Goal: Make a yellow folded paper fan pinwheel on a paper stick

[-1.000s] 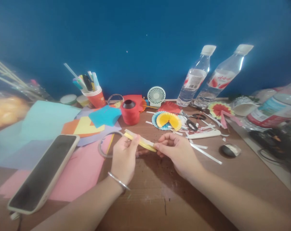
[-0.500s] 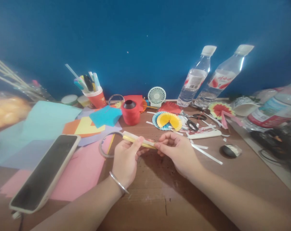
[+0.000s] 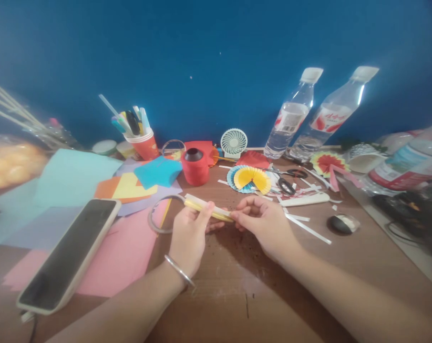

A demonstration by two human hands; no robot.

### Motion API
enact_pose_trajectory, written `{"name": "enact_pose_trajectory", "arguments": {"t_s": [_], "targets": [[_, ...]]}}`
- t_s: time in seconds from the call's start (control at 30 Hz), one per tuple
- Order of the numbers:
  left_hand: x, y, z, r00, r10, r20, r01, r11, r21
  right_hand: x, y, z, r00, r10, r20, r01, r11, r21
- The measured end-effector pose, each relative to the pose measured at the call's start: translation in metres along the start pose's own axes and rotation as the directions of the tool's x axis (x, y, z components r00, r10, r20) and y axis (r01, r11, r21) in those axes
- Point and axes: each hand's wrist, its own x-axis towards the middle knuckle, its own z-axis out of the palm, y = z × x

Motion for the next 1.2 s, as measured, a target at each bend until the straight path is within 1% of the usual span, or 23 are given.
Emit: {"name": "enact_pose_trajectory", "arguments": {"t_s": [0.13, 0.3, 0.6, 0.7, 0.9, 1.1, 1.2], "targets": [[-0.0004, 0.0001, 0.0008, 1.0, -0.007, -0.023, 0.006, 1.0, -0.004, -0.0003, -0.0003, 0.0004, 1.0, 0.003, 0.013, -0.003, 1.0, 0.011], [-0.0011, -0.0016, 0.001, 0.997, 0.019, -0.075, -0.018, 1.0, 0.011, -0.0002, 0.0018, -0.0001, 0.999, 0.012, 0.031, -0.013, 0.999, 0.035], [-0.0009, -0.0048, 0.0001, 0.994, 0.048, -0.096, -0.046, 0.999, 0.019, -0.0047, -0.0006, 0.0015, 0.999, -0.001, 0.041, -0.001, 0.999, 0.051], [-0.0003, -0.0041, 0.0012, 0.995, 0.056, -0.081, -0.056, 0.998, 0.004, -0.0058, -0.0017, 0.0015, 0.999, -0.009, 0.033, 0.007, 0.998, 0.057], [-0.0016, -0.0017, 0.0027, 0.999, 0.038, -0.021, -0.038, 0.999, -0.024, -0.0014, 0.0017, -0.0001, 1.0, -0.003, 0.01, 0.002, 0.997, 0.076], [-0.0024, -0.002, 0.0033, 1.0, 0.026, -0.017, -0.026, 1.0, 0.011, 0.0004, 0.0041, 0.0002, 1.0, -0.013, -0.008, 0.014, 0.997, 0.079], [-0.0023, -0.001, 0.0037, 1.0, 0.002, -0.027, -0.002, 1.0, 0.0, 0.0001, 0.0032, 0.0001, 1.0, -0.013, -0.013, 0.014, 0.998, 0.057]]}}
